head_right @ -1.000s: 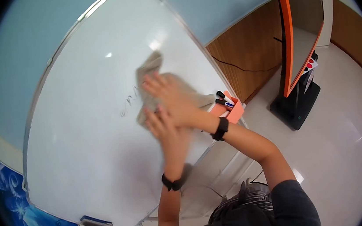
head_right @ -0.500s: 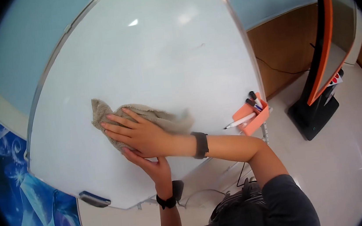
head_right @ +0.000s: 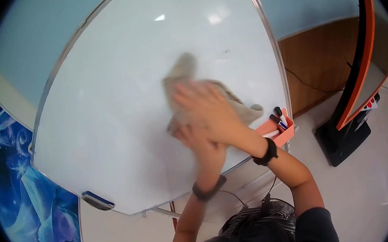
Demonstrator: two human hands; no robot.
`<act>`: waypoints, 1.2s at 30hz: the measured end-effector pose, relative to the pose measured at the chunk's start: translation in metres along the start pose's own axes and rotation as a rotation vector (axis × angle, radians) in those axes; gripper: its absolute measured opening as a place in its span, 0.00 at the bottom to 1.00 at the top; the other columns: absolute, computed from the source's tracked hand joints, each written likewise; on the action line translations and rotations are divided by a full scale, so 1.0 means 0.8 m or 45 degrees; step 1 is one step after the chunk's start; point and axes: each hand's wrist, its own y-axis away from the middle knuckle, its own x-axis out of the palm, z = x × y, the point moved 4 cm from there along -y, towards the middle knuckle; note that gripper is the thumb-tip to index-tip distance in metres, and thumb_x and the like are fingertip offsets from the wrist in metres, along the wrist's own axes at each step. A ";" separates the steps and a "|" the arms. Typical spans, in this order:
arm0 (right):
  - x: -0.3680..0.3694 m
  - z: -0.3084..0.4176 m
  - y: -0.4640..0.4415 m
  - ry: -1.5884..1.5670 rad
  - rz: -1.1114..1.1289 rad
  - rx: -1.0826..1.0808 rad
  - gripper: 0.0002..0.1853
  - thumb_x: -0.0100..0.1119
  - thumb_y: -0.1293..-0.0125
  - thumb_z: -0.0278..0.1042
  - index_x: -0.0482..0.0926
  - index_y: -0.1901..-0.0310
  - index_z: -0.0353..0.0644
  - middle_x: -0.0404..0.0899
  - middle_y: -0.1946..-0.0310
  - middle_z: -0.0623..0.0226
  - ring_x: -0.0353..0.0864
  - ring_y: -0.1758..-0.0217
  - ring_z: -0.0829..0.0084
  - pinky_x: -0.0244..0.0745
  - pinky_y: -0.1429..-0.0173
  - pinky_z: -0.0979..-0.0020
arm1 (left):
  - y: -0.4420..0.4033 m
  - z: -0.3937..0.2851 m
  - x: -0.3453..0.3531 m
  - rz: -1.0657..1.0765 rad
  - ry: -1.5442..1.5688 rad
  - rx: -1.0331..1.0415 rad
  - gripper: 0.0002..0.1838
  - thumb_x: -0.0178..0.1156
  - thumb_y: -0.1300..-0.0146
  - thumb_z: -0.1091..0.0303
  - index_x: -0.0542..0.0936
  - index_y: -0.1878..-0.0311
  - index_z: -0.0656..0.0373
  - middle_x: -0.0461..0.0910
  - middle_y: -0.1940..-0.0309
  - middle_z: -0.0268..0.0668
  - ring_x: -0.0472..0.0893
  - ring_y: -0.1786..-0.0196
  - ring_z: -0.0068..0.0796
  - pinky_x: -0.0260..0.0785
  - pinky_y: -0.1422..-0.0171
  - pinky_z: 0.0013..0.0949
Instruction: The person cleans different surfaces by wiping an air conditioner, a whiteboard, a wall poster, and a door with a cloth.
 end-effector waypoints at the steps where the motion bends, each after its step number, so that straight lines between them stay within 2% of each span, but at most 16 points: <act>1: -0.001 -0.014 0.013 0.048 -0.031 0.045 0.32 0.49 0.47 0.36 0.59 0.37 0.43 0.52 0.33 0.61 0.46 0.29 0.58 0.40 0.30 0.54 | 0.002 -0.005 0.018 0.018 0.076 0.006 0.36 0.58 0.51 0.69 0.57 0.37 0.59 0.57 0.41 0.59 0.52 0.35 0.62 0.35 0.35 0.63; 3: -0.010 -0.036 0.034 0.124 -0.101 0.110 0.33 0.49 0.47 0.37 0.58 0.36 0.43 0.52 0.33 0.59 0.46 0.29 0.56 0.39 0.31 0.53 | 0.012 -0.010 0.051 0.056 0.223 0.005 0.37 0.57 0.52 0.70 0.57 0.36 0.57 0.55 0.39 0.59 0.51 0.33 0.61 0.34 0.34 0.61; 6: -0.023 -0.059 0.055 0.185 -0.232 0.202 0.33 0.49 0.45 0.38 0.56 0.36 0.42 0.50 0.33 0.57 0.44 0.29 0.54 0.35 0.31 0.52 | 0.001 -0.047 0.059 -0.002 0.195 0.144 0.36 0.55 0.51 0.73 0.57 0.36 0.54 0.52 0.36 0.57 0.48 0.31 0.57 0.34 0.33 0.57; 9: -0.032 -0.076 0.069 0.172 -0.396 0.362 0.33 0.48 0.43 0.38 0.54 0.35 0.42 0.48 0.32 0.55 0.41 0.29 0.52 0.32 0.31 0.50 | -0.013 -0.062 0.066 0.080 0.239 0.215 0.36 0.53 0.51 0.75 0.58 0.35 0.54 0.51 0.35 0.55 0.49 0.31 0.53 0.35 0.32 0.54; 12: -0.039 -0.088 0.060 0.073 -0.527 0.480 0.34 0.49 0.43 0.38 0.52 0.34 0.42 0.44 0.31 0.55 0.37 0.28 0.51 0.28 0.31 0.48 | -0.042 -0.067 0.060 0.083 0.305 0.289 0.34 0.49 0.51 0.80 0.59 0.36 0.58 0.54 0.35 0.49 0.51 0.31 0.47 0.38 0.31 0.49; 14: -0.050 -0.083 0.042 -0.001 -0.478 0.371 0.34 0.50 0.43 0.38 0.52 0.34 0.43 0.44 0.31 0.56 0.37 0.28 0.51 0.27 0.31 0.48 | -0.062 -0.066 0.044 0.056 0.304 0.319 0.34 0.47 0.51 0.84 0.57 0.36 0.60 0.57 0.36 0.47 0.54 0.31 0.43 0.40 0.30 0.45; 17: -0.053 -0.053 0.011 -0.060 -0.387 0.211 0.34 0.49 0.44 0.36 0.54 0.35 0.44 0.46 0.32 0.56 0.38 0.28 0.51 0.28 0.31 0.50 | -0.076 -0.048 0.018 0.016 0.368 0.336 0.34 0.46 0.50 0.85 0.56 0.36 0.60 0.59 0.38 0.48 0.56 0.32 0.43 0.40 0.30 0.44; 19: -0.040 -0.034 -0.004 -0.071 -0.336 0.124 0.33 0.49 0.44 0.35 0.55 0.35 0.43 0.47 0.32 0.57 0.38 0.28 0.50 0.29 0.31 0.50 | -0.067 -0.030 0.002 -0.002 0.374 0.259 0.32 0.48 0.48 0.82 0.56 0.36 0.60 0.61 0.39 0.48 0.57 0.33 0.44 0.41 0.30 0.47; 22: -0.006 -0.004 0.014 -0.116 -0.205 0.156 0.33 0.50 0.45 0.34 0.56 0.36 0.40 0.48 0.32 0.55 0.38 0.28 0.50 0.30 0.31 0.50 | -0.029 0.000 -0.009 -0.037 0.294 0.189 0.30 0.50 0.46 0.78 0.58 0.38 0.59 0.61 0.39 0.48 0.58 0.33 0.44 0.43 0.32 0.51; 25: 0.023 -0.012 0.059 0.002 -0.115 0.246 0.35 0.52 0.46 0.36 0.55 0.36 0.38 0.48 0.32 0.54 0.38 0.28 0.53 0.30 0.31 0.50 | 0.009 0.021 0.002 0.050 0.248 0.314 0.28 0.49 0.44 0.75 0.59 0.37 0.59 0.59 0.37 0.47 0.57 0.33 0.43 0.45 0.32 0.48; 27: 0.017 -0.030 0.083 0.070 -0.188 0.362 0.37 0.54 0.45 0.37 0.52 0.35 0.38 0.47 0.32 0.54 0.38 0.28 0.55 0.29 0.30 0.52 | 0.007 0.011 -0.008 0.177 0.179 0.330 0.27 0.48 0.43 0.75 0.60 0.38 0.60 0.58 0.37 0.46 0.57 0.33 0.41 0.46 0.31 0.45; 28: 0.010 -0.054 0.090 0.056 -0.311 0.410 0.37 0.53 0.43 0.38 0.51 0.34 0.38 0.46 0.32 0.55 0.38 0.27 0.57 0.28 0.30 0.53 | 0.004 0.008 -0.010 0.244 0.139 0.328 0.26 0.47 0.43 0.75 0.61 0.38 0.61 0.58 0.37 0.46 0.57 0.33 0.40 0.47 0.31 0.44; 31: -0.032 -0.114 0.077 -0.005 -0.600 0.505 0.36 0.51 0.38 0.42 0.47 0.33 0.39 0.43 0.31 0.55 0.36 0.27 0.58 0.25 0.30 0.56 | -0.011 -0.006 0.000 0.197 0.031 0.393 0.27 0.46 0.43 0.75 0.60 0.38 0.60 0.56 0.35 0.44 0.53 0.30 0.37 0.47 0.30 0.42; 33: -0.054 -0.133 0.053 0.170 -0.630 0.417 0.36 0.50 0.37 0.43 0.46 0.33 0.40 0.41 0.31 0.56 0.34 0.27 0.60 0.23 0.30 0.56 | -0.027 -0.018 -0.008 0.156 0.022 0.408 0.26 0.47 0.44 0.75 0.62 0.39 0.62 0.56 0.35 0.43 0.52 0.30 0.36 0.47 0.30 0.42; 35: -0.056 -0.114 0.024 0.081 -0.626 0.404 0.36 0.49 0.36 0.42 0.44 0.33 0.40 0.38 0.30 0.58 0.29 0.27 0.61 0.21 0.30 0.55 | -0.035 -0.012 -0.023 0.111 0.016 0.418 0.25 0.48 0.45 0.74 0.64 0.41 0.64 0.57 0.36 0.43 0.53 0.31 0.36 0.48 0.31 0.42; 36: -0.057 -0.097 0.009 0.072 -0.582 0.309 0.36 0.49 0.37 0.42 0.44 0.33 0.40 0.37 0.30 0.58 0.28 0.27 0.61 0.20 0.30 0.55 | -0.042 -0.012 -0.027 0.085 0.018 0.419 0.24 0.48 0.45 0.74 0.65 0.43 0.64 0.58 0.36 0.42 0.54 0.31 0.37 0.48 0.31 0.42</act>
